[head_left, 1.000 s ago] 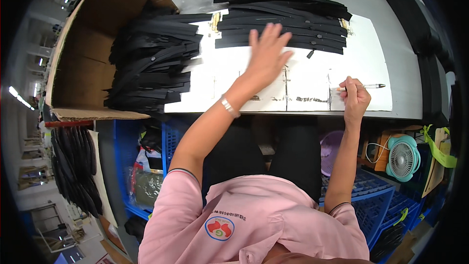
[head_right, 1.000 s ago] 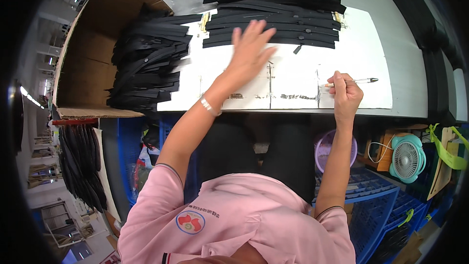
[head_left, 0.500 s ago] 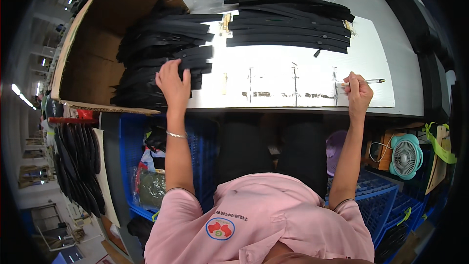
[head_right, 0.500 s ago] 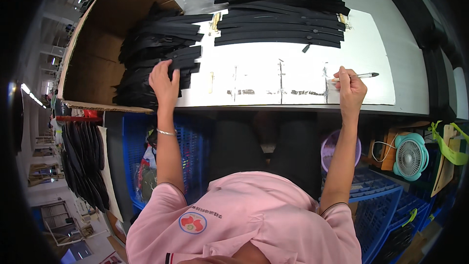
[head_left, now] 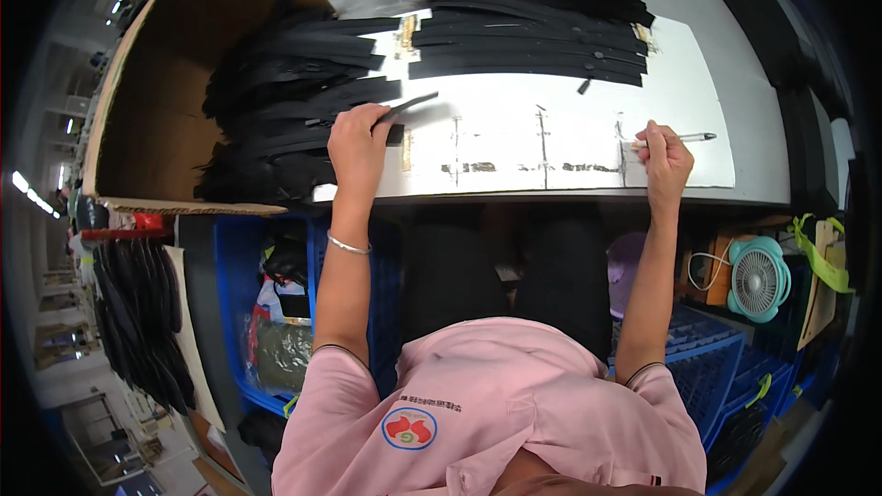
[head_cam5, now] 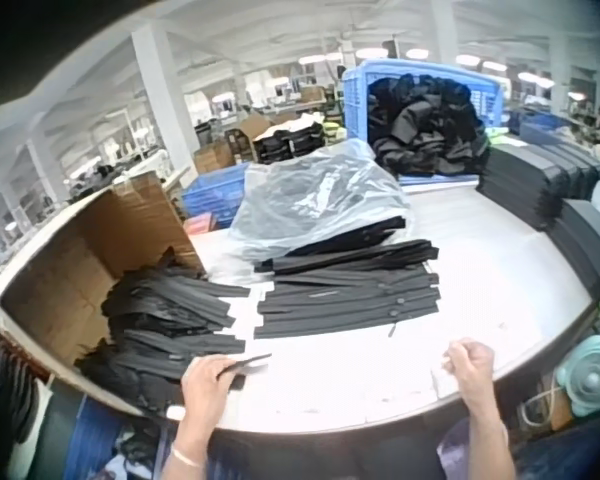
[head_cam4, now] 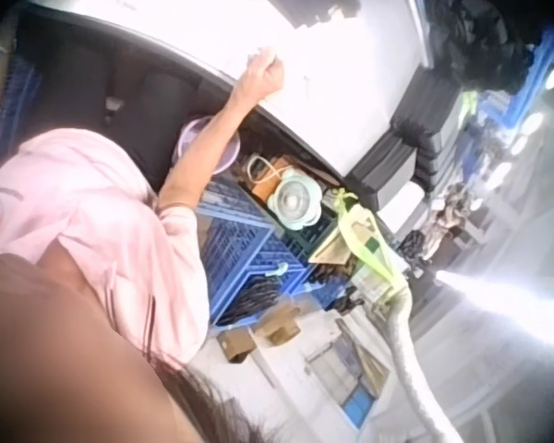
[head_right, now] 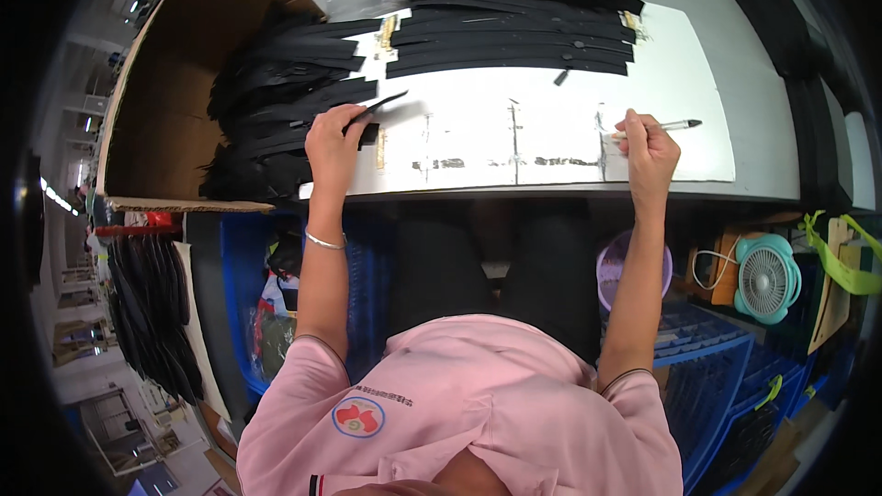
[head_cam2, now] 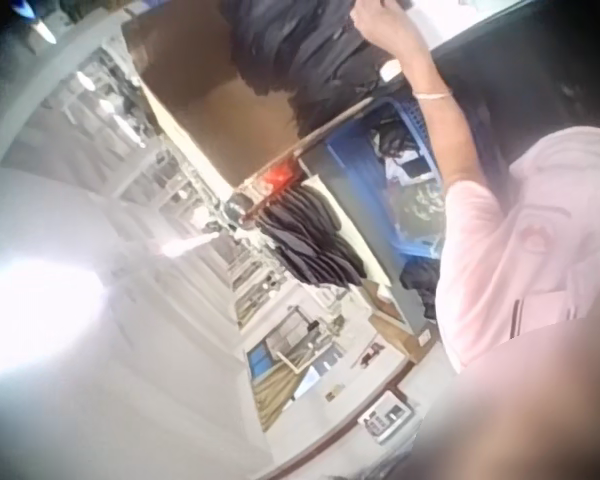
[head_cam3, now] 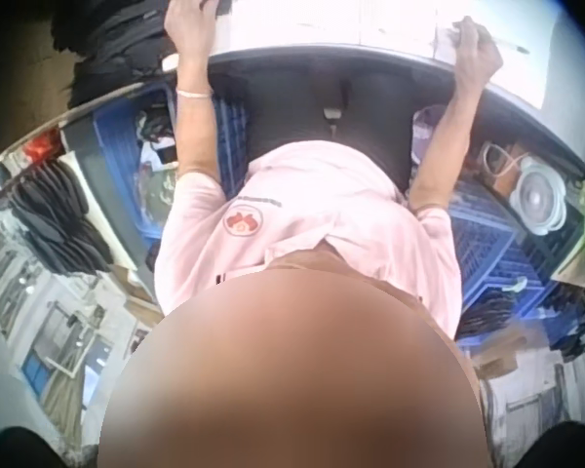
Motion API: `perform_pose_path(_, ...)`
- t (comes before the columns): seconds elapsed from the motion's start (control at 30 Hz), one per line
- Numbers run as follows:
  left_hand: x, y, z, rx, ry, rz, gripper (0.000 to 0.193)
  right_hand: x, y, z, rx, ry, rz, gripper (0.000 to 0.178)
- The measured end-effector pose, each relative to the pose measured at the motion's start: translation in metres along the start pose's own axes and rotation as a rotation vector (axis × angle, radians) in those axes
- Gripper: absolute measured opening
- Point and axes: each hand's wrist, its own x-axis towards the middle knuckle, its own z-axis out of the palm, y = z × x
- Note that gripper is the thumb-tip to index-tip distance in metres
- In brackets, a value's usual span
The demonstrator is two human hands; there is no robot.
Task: The recorder is marking precise points on black zipper strips using a pen and a marked guide board at a warehouse workstation.
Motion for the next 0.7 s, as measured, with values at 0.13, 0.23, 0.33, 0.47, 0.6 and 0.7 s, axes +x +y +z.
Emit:
perform_pose_path(0.13,0.006,0.020,0.013,-0.094,-0.024,0.042,0.023,-0.002,0.002,-0.002,0.010,-0.014,0.009,0.022)
perform_pose_path(0.23,-0.001,0.043,0.031,-0.123,0.013,0.115,0.023,-0.001,0.003,-0.004,-0.008,-0.008,0.007,0.022)
perform_pose_path(0.33,-0.020,0.085,0.059,-0.170,-0.007,0.312,0.025,-0.002,-0.001,-0.001,-0.023,-0.002,-0.015,0.019)
perform_pose_path(0.47,-0.050,0.143,0.085,-0.030,-0.219,0.391,0.055,-0.007,-0.011,0.003,0.032,0.026,-0.014,0.021)
perform_pose_path(0.6,-0.055,0.160,0.087,-0.064,-0.267,0.382,0.057,-0.040,-0.021,0.026,-0.416,-0.065,-0.455,0.042)
perform_pose_path(0.7,-0.055,0.164,0.086,-0.099,-0.238,0.431,0.060,-0.058,-0.013,0.035,-0.739,-0.117,-0.637,0.052)
